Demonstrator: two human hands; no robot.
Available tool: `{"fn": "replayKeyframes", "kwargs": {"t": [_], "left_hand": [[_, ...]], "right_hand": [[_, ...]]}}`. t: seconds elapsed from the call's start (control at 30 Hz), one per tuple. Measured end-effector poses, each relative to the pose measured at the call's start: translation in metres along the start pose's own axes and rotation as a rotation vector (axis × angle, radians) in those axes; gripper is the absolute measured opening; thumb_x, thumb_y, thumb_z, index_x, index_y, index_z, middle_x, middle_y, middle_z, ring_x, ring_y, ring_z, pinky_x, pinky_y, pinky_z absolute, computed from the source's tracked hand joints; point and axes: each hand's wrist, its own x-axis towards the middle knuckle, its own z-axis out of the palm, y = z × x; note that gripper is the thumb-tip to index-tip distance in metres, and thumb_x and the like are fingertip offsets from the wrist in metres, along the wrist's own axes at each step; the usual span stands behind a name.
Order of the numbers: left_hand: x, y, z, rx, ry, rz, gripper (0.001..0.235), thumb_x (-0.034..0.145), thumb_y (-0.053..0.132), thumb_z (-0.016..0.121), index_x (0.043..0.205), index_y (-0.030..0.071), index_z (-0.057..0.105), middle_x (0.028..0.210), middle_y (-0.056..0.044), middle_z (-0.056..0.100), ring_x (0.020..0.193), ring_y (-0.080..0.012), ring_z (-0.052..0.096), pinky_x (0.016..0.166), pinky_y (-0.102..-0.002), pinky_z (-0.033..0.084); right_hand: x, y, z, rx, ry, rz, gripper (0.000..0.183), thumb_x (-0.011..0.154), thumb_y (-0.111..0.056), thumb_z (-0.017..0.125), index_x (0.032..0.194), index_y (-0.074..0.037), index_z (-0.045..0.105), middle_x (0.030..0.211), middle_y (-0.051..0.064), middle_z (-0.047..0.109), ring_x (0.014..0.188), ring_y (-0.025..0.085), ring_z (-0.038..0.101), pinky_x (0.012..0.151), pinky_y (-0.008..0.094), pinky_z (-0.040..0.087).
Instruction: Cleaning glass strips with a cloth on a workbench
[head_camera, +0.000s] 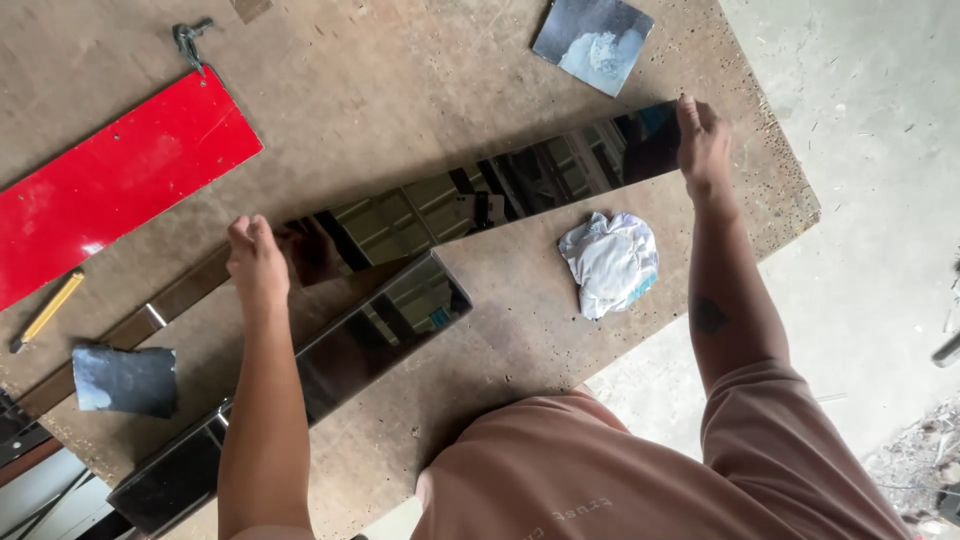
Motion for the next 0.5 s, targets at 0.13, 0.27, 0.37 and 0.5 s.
{"fn": "replayKeyframes", "kwargs": {"t": [0.13,0.27,0.37,0.5], "left_hand": [[-0.007,0.014,0.011,0.155,-0.034,0.019,0.061,0.108,0.055,0.036,0.146,0.008,0.048,0.130,-0.030,0.063,0.118,-0.0464,0.062,0.097,-0.056,0.049],[-0.019,0.024,0.018,0.273,-0.042,0.147,0.057,0.116,0.047,0.036,0.147,0.000,0.043,0.121,-0.033,0.066,0.116,-0.0477,0.065,0.095,-0.057,0.053],[-0.016,0.018,0.018,0.273,-0.045,0.155,0.056,0.116,0.048,0.035,0.146,0.001,0.042,0.121,-0.033,0.067,0.117,-0.0474,0.065,0.094,-0.057,0.054],[-0.015,0.015,0.016,0.261,-0.049,0.147,0.055,0.117,0.046,0.035,0.146,0.000,0.042,0.122,-0.035,0.066,0.118,-0.0489,0.064,0.097,-0.058,0.052]], "right_hand": [[0.004,0.022,0.006,-0.085,0.063,0.005,0.058,0.112,-0.065,0.035,0.106,-0.009,0.051,0.097,0.016,0.047,0.093,0.034,0.040,0.080,0.049,0.032],[0.004,0.041,0.012,-0.084,0.079,0.089,0.065,0.115,-0.059,0.041,0.138,-0.003,0.062,0.128,0.032,0.062,0.126,0.053,0.053,0.104,0.062,0.041],[-0.018,-0.019,0.003,-0.100,0.029,0.072,0.072,0.112,-0.065,0.047,0.145,-0.002,0.056,0.135,0.031,0.059,0.130,0.052,0.050,0.107,0.062,0.040],[0.000,-0.001,-0.004,-0.077,0.001,0.084,0.075,0.108,-0.066,0.054,0.148,-0.003,0.053,0.141,0.031,0.055,0.134,0.051,0.047,0.112,0.062,0.036]]}}
